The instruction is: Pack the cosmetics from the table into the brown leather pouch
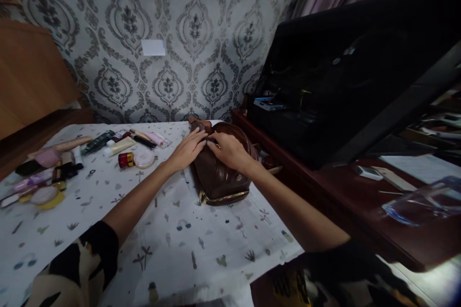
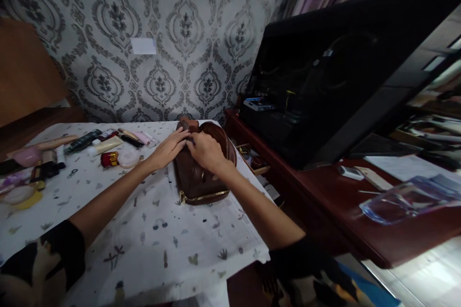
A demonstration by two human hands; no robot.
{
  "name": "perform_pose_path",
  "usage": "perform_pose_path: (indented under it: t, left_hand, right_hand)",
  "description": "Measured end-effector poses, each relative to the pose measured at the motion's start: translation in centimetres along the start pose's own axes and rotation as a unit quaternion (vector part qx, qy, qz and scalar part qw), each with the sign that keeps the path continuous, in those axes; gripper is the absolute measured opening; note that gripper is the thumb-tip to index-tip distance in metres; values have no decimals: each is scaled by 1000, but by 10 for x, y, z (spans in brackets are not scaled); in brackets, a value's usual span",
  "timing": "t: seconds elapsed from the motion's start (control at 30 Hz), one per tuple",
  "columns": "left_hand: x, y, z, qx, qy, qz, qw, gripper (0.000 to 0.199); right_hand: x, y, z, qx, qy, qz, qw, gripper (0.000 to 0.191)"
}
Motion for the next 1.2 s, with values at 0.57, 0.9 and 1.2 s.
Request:
perform_pose_path:
  t: [0.57,0.9,1.2]
  left_hand:
    - [-136,75,50,249,7,108,962,45]
    - [-190,159,101,153,-208,297,919,59]
    - [-194,169,92,150,-166,289,931,57]
  right_hand:
    - [-70,93,-104,101,-75,288,949,29]
    - [-18,109,-173,254,7,160,954,42]
    - [-22,97,-187,311,-43,181,932,36]
Point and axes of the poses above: each hand's wrist, its own x-axis towards the middle knuckle, its own z-axis out of the back of the hand, y = z × x, the point moved 7 cm from there along x, towards the middle knuckle, and after that the axes turned 4 degrees about x, right-handed, at the moved point
